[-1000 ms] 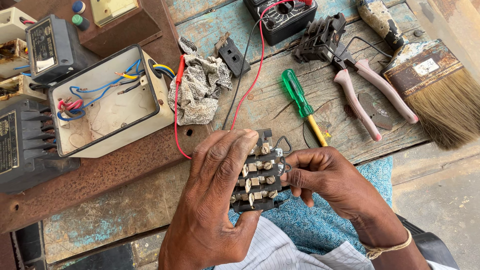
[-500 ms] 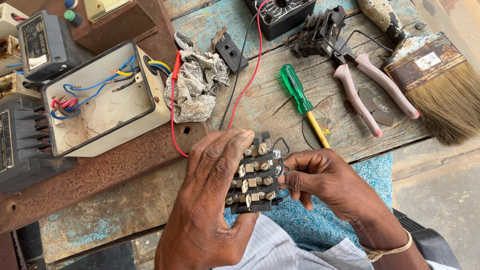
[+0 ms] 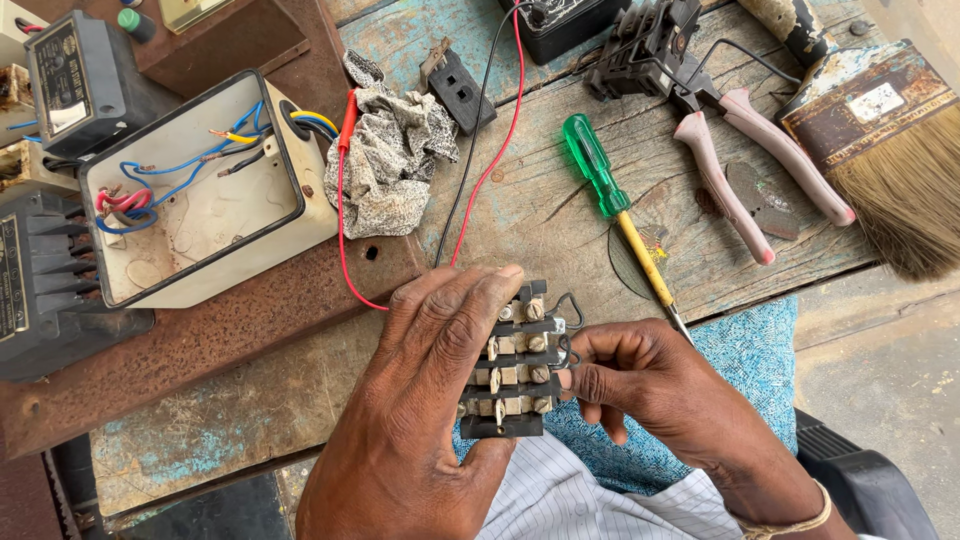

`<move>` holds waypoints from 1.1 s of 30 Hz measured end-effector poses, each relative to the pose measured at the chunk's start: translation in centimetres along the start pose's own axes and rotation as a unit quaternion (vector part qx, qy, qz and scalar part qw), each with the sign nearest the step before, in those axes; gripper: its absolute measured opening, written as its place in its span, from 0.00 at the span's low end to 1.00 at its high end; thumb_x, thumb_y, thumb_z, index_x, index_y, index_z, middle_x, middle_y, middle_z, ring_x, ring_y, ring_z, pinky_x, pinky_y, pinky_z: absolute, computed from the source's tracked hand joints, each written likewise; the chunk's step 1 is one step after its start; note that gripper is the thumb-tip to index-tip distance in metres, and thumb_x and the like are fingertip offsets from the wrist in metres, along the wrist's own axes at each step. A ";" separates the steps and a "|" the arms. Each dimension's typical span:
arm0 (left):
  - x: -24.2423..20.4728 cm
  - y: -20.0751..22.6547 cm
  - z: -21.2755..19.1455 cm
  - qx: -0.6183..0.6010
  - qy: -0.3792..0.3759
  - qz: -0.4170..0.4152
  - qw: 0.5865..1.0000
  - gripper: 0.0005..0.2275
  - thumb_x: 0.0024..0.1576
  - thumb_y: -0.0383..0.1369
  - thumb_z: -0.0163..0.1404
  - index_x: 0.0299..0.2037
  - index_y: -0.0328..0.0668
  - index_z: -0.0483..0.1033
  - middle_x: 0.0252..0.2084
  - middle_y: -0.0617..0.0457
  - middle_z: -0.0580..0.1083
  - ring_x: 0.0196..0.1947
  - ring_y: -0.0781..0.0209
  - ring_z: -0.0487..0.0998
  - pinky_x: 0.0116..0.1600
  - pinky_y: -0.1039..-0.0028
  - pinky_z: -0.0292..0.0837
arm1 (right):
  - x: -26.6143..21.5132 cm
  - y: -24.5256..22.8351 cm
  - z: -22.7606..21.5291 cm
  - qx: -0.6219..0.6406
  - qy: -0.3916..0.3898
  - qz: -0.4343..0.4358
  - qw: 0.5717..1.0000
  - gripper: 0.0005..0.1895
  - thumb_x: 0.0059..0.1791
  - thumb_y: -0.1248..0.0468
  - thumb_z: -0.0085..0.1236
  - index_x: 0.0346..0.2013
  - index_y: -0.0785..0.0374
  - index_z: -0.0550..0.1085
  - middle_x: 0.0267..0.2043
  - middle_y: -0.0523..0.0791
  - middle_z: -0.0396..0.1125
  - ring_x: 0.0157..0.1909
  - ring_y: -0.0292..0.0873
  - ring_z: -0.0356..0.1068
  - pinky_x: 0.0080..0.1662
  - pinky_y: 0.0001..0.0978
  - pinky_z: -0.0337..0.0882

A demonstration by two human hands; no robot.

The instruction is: The person unscrews and removes components from an electrical terminal block using a screwdriver, then cleans the parts with a brush and a cloth before reassembling them.

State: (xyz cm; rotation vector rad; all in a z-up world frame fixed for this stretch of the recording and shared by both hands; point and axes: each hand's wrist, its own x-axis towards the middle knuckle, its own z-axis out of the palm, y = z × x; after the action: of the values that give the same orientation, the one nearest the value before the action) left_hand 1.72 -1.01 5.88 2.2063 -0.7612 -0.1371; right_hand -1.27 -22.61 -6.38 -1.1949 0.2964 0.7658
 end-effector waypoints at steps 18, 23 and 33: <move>0.0 0.5 -0.1 0.006 -0.012 -0.021 1.000 0.37 0.41 0.23 0.60 0.66 0.33 0.62 0.64 0.38 0.68 0.69 0.36 0.65 0.71 0.53 0.58 | -0.3 0.8 0.6 0.001 0.008 0.022 1.000 0.10 0.47 0.63 0.62 0.29 0.70 0.81 0.19 0.41 0.69 0.19 0.32 0.65 0.20 0.25 0.64; 0.0 0.4 -0.2 0.004 -0.012 -0.014 1.000 0.38 0.42 0.23 0.60 0.67 0.33 0.61 0.64 0.38 0.68 0.69 0.37 0.65 0.72 0.52 0.58 | -0.3 0.8 0.5 -0.007 0.009 0.028 1.000 0.11 0.47 0.63 0.62 0.28 0.71 0.80 0.17 0.44 0.67 0.17 0.33 0.63 0.20 0.24 0.62; -0.2 0.2 -0.4 -0.005 -0.005 -0.011 1.000 0.37 0.42 0.24 0.60 0.66 0.33 0.61 0.64 0.38 0.68 0.69 0.37 0.65 0.72 0.53 0.58 | -0.8 0.6 -0.1 0.010 0.003 -0.008 1.000 0.10 0.47 0.62 0.59 0.31 0.68 0.80 0.24 0.43 0.74 0.21 0.33 0.67 0.22 0.26 0.66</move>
State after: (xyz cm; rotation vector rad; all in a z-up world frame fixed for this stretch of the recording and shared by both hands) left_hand 1.58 -0.74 6.32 2.2073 -0.7398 -0.1617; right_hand -2.22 -22.95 -6.37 -1.1800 0.2988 0.7447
